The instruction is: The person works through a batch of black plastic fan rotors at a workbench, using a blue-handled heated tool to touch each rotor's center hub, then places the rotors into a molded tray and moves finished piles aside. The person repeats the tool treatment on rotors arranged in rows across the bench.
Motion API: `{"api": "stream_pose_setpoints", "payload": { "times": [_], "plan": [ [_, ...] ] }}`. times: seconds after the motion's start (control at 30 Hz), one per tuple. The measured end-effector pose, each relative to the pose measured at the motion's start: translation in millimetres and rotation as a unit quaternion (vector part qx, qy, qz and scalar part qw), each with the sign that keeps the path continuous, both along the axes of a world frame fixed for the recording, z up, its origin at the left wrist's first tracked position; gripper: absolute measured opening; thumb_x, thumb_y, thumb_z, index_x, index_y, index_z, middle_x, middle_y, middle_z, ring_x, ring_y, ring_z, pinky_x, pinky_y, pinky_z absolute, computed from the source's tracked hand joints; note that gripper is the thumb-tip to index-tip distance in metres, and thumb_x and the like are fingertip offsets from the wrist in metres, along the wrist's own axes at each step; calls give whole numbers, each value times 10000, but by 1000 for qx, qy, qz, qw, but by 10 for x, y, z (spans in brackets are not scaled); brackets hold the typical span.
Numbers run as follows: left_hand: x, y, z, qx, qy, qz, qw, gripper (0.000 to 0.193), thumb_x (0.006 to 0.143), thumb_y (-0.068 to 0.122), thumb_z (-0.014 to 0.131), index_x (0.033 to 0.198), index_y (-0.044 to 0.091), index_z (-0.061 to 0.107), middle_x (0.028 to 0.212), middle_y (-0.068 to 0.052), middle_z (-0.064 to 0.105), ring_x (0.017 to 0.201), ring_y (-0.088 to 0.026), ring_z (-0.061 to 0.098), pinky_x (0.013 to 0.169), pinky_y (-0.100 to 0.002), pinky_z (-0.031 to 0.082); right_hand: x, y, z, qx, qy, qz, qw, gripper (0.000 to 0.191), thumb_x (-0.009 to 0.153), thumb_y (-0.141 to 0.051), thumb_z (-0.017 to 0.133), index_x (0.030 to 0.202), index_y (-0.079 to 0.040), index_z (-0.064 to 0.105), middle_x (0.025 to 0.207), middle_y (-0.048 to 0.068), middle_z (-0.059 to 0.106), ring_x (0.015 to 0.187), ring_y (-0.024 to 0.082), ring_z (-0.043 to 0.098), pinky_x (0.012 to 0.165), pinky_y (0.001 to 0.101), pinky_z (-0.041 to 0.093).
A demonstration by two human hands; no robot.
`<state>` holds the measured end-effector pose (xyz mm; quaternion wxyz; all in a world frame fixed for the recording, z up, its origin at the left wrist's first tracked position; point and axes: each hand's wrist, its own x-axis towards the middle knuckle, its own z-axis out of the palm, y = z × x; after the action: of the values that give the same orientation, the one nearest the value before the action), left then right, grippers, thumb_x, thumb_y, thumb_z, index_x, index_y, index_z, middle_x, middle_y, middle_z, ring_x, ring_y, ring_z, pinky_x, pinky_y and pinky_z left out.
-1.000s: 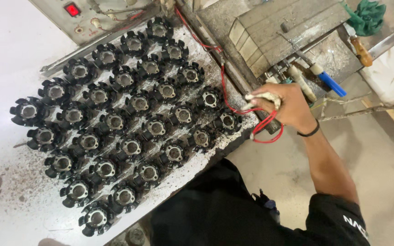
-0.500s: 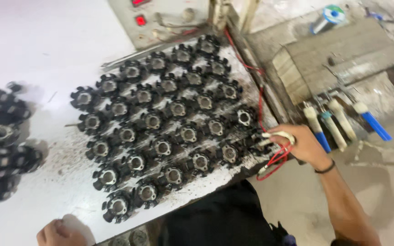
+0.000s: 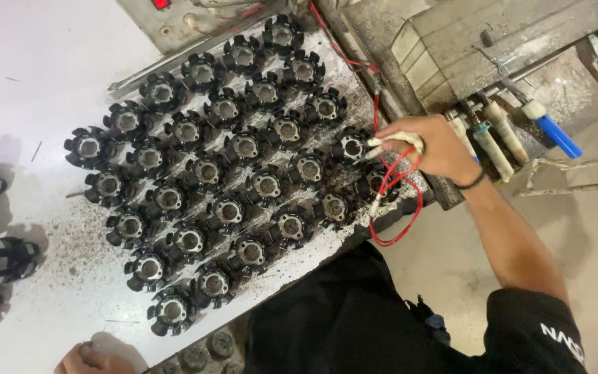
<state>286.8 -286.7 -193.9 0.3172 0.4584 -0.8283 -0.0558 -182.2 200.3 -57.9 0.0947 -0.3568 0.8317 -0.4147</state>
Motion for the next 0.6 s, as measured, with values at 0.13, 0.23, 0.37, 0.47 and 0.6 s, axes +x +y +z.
{"api": "stream_pose_setpoints", "payload": {
  "times": [0.13, 0.23, 0.37, 0.47, 0.6],
  "plan": [
    [-46, -39, 20, -4, 8, -5, 1000, 79, 1061, -8, 630, 1030, 9, 701, 1102, -177, 658, 915, -333, 681, 802, -414, 570, -228, -204, -232, -19, -9, 32, 999, 224, 920, -155, 750, 1113, -40, 744, 968, 93, 782, 844, 169, 715, 776, 302, 551],
    [-47, 16, 145, -10, 6, 4, 1000, 79, 1070, -4, 631, 1031, 6, 700, 1099, -180, 655, 909, -335, 676, 798, -413, 568, -286, -289, -270, -2, 39, 31, 999, 215, 930, -181, 752, 1104, -56, 746, 966, 98, 778, 874, 167, 738, 786, 312, 562],
    [5, 129, 255, -4, -13, 41, 999, 78, 1077, 3, 652, 1043, -16, 720, 1108, -199, 675, 900, -353, 683, 781, -433, 561, -260, -299, -119, 23, 73, 43, 996, 238, 908, -183, 762, 1103, -47, 751, 967, 112, 774, 881, 157, 734, 784, 314, 558],
    [61, 134, 207, -1, -26, 21, 999, 93, 1085, -26, 620, 1061, -50, 707, 1124, -219, 662, 922, -350, 683, 813, -429, 572, -324, -293, -4, -17, 15, 38, 999, 218, 946, -177, 741, 1130, -62, 765, 963, 95, 775, 799, 153, 706, 709, 300, 543],
    [97, 4, 66, 25, -5, 5, 1000, 122, 1127, -36, 581, 1063, -81, 675, 1147, -240, 632, 943, -328, 681, 798, -390, 577, -674, -518, -83, -22, 35, 38, 998, 184, 993, -160, 734, 1130, -40, 764, 924, 97, 761, 819, 151, 711, 717, 300, 529]
  ]
}}
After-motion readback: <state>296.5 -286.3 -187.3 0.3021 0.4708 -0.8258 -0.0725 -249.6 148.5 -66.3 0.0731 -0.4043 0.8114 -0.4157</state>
